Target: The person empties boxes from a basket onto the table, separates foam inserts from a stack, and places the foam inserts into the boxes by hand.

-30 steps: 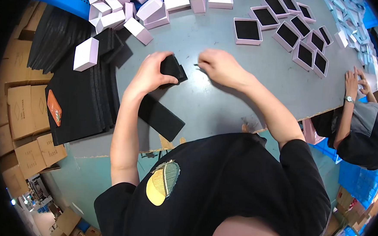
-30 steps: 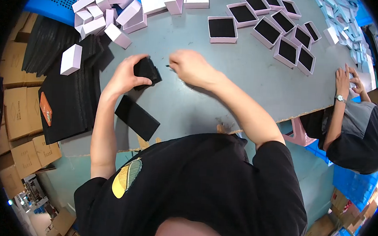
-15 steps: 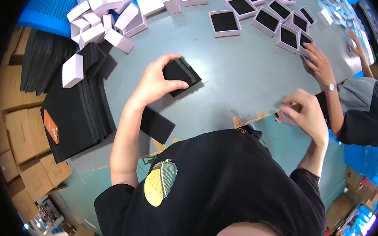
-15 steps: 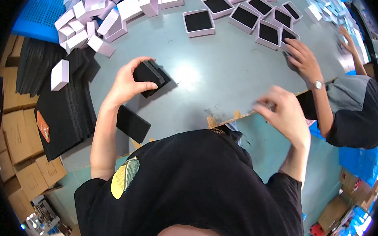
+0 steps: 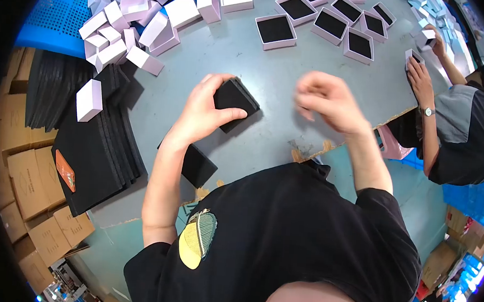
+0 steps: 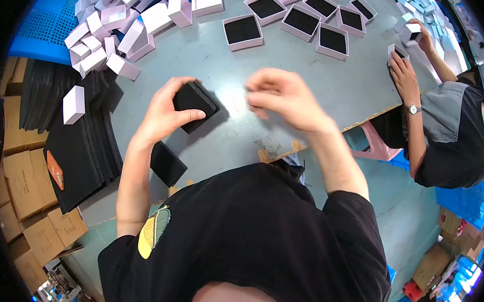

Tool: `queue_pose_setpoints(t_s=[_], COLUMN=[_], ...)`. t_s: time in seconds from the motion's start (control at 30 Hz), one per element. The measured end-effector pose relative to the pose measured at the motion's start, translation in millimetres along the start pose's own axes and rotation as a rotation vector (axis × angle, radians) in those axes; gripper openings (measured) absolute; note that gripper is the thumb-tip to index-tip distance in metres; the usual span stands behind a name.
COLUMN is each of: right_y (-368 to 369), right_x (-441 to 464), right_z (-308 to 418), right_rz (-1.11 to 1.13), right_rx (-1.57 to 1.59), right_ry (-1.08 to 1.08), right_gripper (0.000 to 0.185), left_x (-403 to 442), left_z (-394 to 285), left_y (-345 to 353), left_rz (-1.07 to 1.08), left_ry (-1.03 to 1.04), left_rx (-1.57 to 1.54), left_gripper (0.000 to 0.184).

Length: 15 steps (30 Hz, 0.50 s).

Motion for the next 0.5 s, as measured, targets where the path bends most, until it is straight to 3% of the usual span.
queue_pose_setpoints(t_s=[0.07, 0.13, 0.2, 0.27, 0.3, 0.37, 0.43, 0.5], right_y=[-28, -77, -135, -223, -216, -155, -104, -32], right_x=[-37, -81, -127, -183, -193, -164, -125, -80], right_z=[2, -10, -31, -38, -20, 38, 67, 69], right_rz=[0.158, 0.092, -0.093, -0.485, -0.522, -0.655, -0.672, -0.392], right_rx=[0.042, -0.195, -0.785, -1.775, -1.796, -1.589, -1.569, -1.424], right_ry=[0.058, 0.273, 0.621, 0.798, 0.768, 0.396, -0.004, -0.401], right_gripper=[0.021, 0.02, 0.018, 0.02, 0.022, 0.02, 0.023, 0.031], left_x=[3, 8, 16, 24, 29, 43, 61, 79], left_z=[18, 9, 4, -1, -4, -7, -10, -18], left_y=[16, 35, 56, 57, 58, 27, -24, -64], left_rz=[0.1, 0.18, 0.255, 0.233, 0.222, 0.098, -0.168, -0.355], left_ry=[-0.033, 0.041, 0.095, 0.157, 0.189, 0.182, 0.374, 0.534], left_rx=[-0.073, -0.041, -0.029, 0.074, 0.122, 0.142, 0.368, 0.675], left_gripper=[0.067, 0.065, 0.062, 0.063, 0.064, 0.056, 0.041, 0.044])
Point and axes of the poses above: each hand's wrist, its own x-axis towards the middle knuckle, its own y-axis out of the palm, z = x × y, the point moved 10 cm from there along x, towards the middle knuckle, and after that the axes turned 5 degrees about y, right-handed, at the moved point
